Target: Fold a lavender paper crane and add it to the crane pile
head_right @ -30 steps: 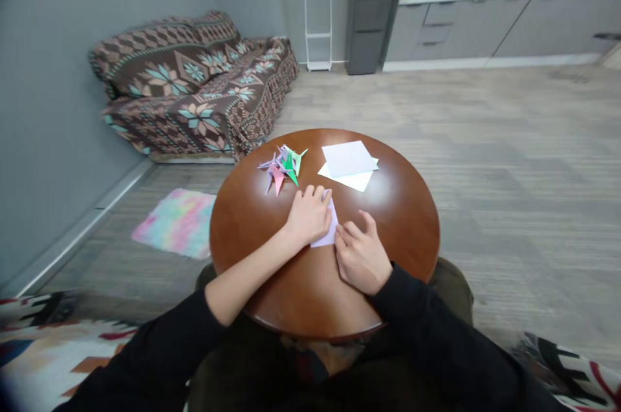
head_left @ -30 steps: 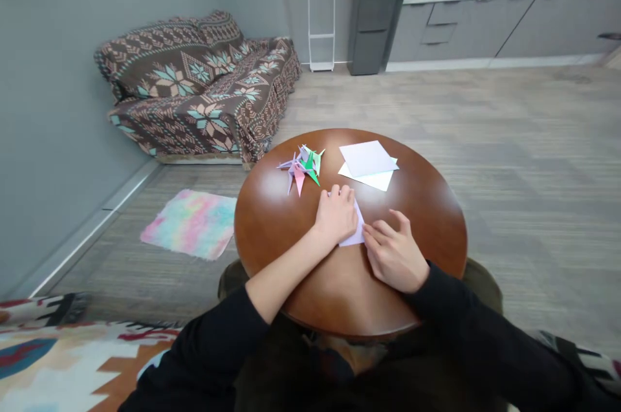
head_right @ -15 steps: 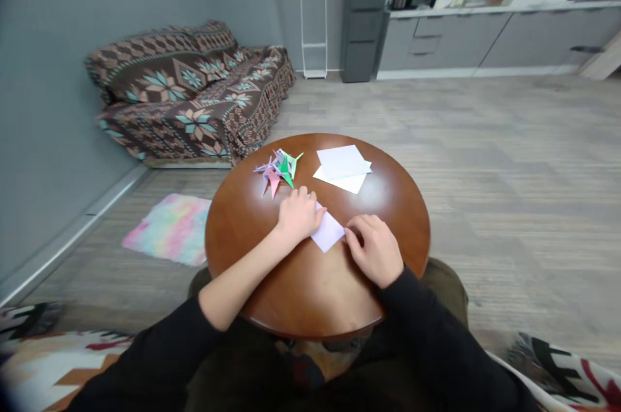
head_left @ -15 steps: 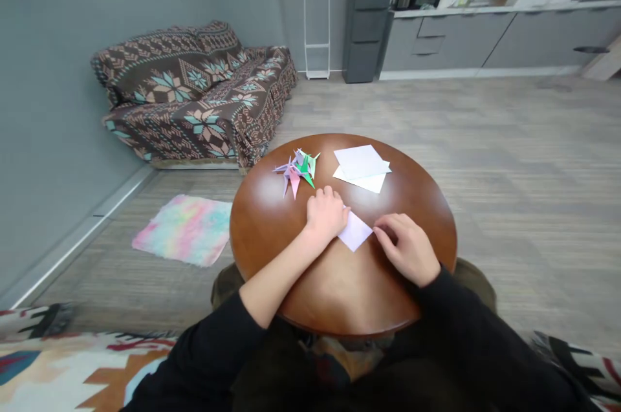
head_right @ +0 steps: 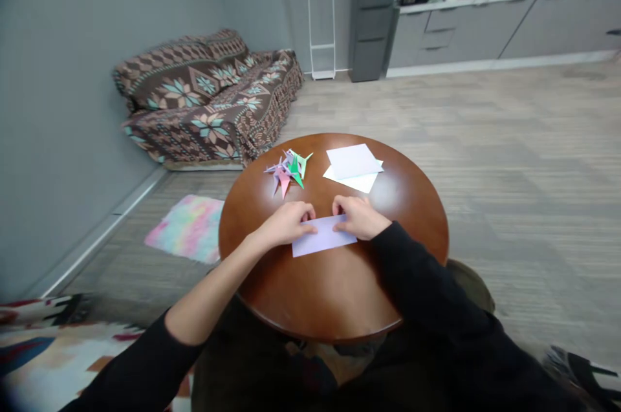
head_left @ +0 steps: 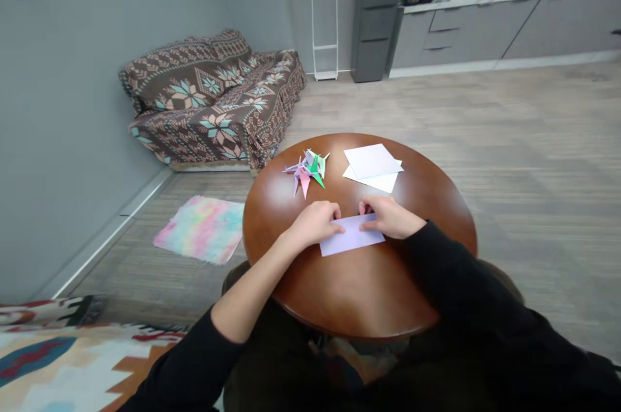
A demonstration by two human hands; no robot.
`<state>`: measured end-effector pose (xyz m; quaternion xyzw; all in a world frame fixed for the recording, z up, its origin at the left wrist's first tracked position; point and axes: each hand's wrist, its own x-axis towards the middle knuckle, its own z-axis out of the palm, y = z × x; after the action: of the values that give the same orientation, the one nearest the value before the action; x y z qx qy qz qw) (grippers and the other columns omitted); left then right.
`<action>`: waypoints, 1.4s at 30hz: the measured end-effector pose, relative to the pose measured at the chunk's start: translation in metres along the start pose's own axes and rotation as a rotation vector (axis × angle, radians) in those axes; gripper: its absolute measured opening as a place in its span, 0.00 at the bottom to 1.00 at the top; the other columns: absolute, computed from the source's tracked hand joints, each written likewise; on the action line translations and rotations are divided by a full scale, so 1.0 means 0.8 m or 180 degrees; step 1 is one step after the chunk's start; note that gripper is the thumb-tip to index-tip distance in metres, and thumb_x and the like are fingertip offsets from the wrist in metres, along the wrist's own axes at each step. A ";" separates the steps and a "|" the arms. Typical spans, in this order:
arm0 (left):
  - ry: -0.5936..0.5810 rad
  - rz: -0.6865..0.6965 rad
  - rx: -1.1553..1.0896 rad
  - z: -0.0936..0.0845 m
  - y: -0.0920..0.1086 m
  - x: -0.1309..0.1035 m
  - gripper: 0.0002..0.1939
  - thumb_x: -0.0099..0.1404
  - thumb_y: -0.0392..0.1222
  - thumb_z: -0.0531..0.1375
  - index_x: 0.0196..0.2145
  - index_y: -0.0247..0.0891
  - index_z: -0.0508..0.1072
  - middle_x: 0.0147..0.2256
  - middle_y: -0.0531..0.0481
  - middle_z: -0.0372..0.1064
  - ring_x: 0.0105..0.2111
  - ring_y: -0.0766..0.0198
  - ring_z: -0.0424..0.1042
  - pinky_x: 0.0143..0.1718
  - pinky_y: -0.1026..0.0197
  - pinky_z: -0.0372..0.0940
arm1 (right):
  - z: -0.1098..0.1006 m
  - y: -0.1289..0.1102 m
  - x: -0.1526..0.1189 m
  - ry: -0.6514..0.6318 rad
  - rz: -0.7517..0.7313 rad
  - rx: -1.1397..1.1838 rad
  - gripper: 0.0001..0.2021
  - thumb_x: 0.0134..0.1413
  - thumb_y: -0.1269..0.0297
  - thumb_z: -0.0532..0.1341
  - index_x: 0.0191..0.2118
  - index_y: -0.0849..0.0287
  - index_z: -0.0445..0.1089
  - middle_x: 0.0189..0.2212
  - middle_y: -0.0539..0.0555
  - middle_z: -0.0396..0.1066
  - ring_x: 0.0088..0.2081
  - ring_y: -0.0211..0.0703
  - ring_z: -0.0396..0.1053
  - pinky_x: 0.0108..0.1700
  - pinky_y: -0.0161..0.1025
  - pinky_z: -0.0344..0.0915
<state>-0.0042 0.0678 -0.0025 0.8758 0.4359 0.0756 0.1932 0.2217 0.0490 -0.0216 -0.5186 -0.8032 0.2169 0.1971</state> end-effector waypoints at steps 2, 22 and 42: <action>-0.0026 0.0061 -0.0202 -0.001 -0.001 -0.005 0.07 0.60 0.43 0.67 0.33 0.37 0.78 0.33 0.49 0.76 0.34 0.59 0.74 0.34 0.61 0.62 | 0.001 -0.008 -0.003 -0.0016 -0.0171 0.0188 0.06 0.50 0.68 0.67 0.36 0.58 0.72 0.31 0.50 0.76 0.36 0.45 0.73 0.42 0.40 0.62; 0.0718 -0.0149 -0.2227 0.008 0.003 -0.059 0.12 0.60 0.46 0.65 0.28 0.33 0.81 0.30 0.47 0.79 0.32 0.59 0.75 0.36 0.61 0.65 | -0.016 0.018 -0.059 0.0662 0.0173 0.1677 0.07 0.49 0.65 0.63 0.25 0.60 0.76 0.25 0.54 0.77 0.30 0.46 0.73 0.37 0.41 0.67; 0.0798 -0.0261 -0.2343 0.008 0.048 -0.038 0.08 0.57 0.40 0.62 0.26 0.33 0.78 0.26 0.50 0.76 0.28 0.63 0.71 0.32 0.63 0.63 | -0.013 -0.030 -0.046 0.1295 -0.0322 0.1667 0.06 0.54 0.66 0.62 0.28 0.59 0.72 0.26 0.51 0.72 0.29 0.41 0.67 0.34 0.38 0.61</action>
<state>0.0071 0.0207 0.0086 0.7137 0.4345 0.3255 0.4426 0.2234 0.0078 -0.0028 -0.4425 -0.6890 0.2979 0.4905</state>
